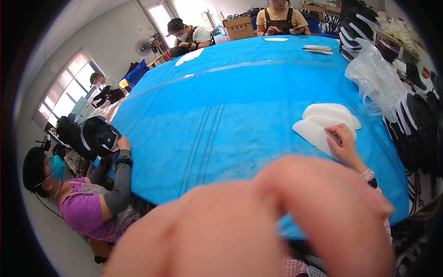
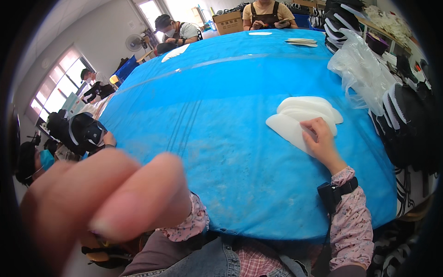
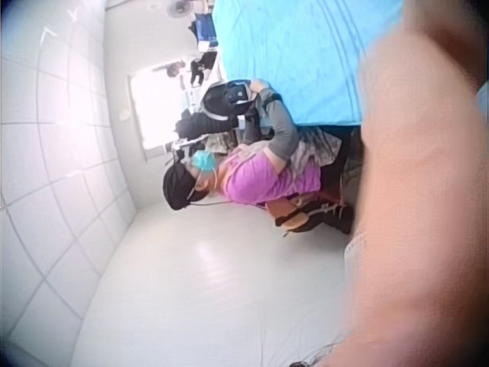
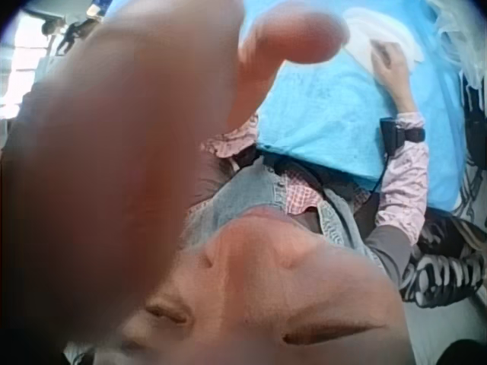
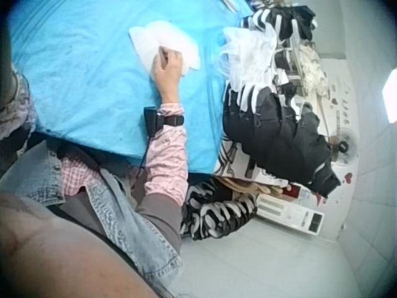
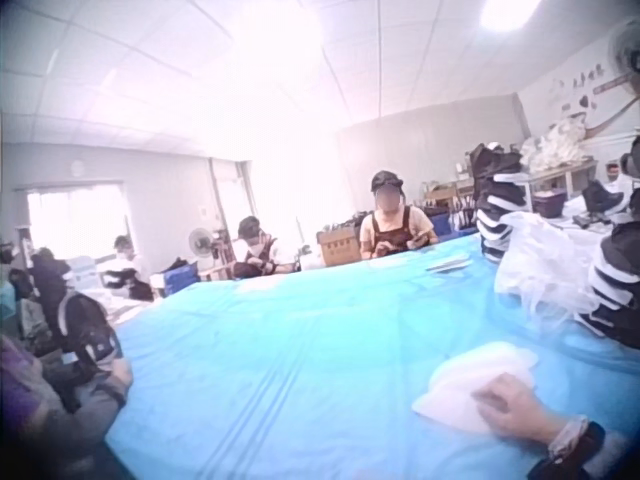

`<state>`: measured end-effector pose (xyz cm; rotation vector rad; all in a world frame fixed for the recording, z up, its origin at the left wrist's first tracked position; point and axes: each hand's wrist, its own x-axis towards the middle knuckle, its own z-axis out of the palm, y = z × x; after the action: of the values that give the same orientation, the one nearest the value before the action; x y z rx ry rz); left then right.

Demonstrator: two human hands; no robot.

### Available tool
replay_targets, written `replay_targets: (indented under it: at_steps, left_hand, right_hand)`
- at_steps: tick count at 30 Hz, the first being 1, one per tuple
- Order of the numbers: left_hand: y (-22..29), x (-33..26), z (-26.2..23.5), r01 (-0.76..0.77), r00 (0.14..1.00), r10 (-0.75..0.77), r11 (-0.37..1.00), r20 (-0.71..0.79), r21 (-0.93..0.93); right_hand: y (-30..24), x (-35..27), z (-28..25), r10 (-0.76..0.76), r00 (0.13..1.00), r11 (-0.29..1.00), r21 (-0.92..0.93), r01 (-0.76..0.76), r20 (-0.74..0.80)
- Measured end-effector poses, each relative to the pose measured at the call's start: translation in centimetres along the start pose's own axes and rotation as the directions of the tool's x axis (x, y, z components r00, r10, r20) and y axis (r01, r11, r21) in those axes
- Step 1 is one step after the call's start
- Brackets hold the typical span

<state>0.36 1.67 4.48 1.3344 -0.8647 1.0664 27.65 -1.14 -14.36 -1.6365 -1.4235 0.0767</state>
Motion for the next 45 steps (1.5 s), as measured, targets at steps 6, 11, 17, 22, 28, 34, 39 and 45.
replay_targets:
  at_steps: [6,11,17,22,28,34,39,45]
  left_hand:
    - [0.5,-0.6,0.3,-0.021,0.997,0.030,0.992,0.073,-0.125]
    - [-3.7,-2.4,2.1,0.123,0.956,0.020,0.877,0.292,-0.465]
    - [-4.5,-3.9,3.8,0.308,0.935,-0.085,0.674,0.344,-0.671]
    - [-6.1,-4.2,4.9,0.131,0.986,-0.035,0.774,0.165,-0.620]
    - [-5.1,-4.4,5.1,0.224,0.972,-0.113,0.693,0.204,-0.685]
    - [-2.5,-1.3,2.8,0.633,0.770,-0.340,0.508,0.539,-0.584]
    - [-2.3,-1.2,2.4,0.537,0.832,-0.276,0.622,0.482,-0.570]
    - [-2.0,-2.1,2.7,0.494,0.866,-0.383,0.556,0.322,-0.668]
  right_hand:
    - [-0.4,0.1,0.5,0.021,0.999,1.000,0.017,-0.021,0.031]
    - [0.0,-0.1,0.2,-0.007,1.000,1.000,-0.016,0.007,0.016]
    - [-0.9,-0.3,0.1,0.059,0.997,0.998,0.023,-0.060,0.052]
    - [-0.5,-0.2,0.0,0.032,0.999,0.999,0.020,-0.033,0.030]
    - [-0.6,0.1,0.2,0.029,0.999,1.000,0.008,-0.029,0.041]
    - [-0.6,-0.2,0.0,-0.020,0.999,1.000,-0.023,0.021,0.044]
    - [-1.2,-0.1,0.2,0.010,0.998,1.000,-0.024,-0.008,0.059]
    - [-0.2,-0.3,0.2,0.079,0.992,0.996,0.023,-0.081,0.094]
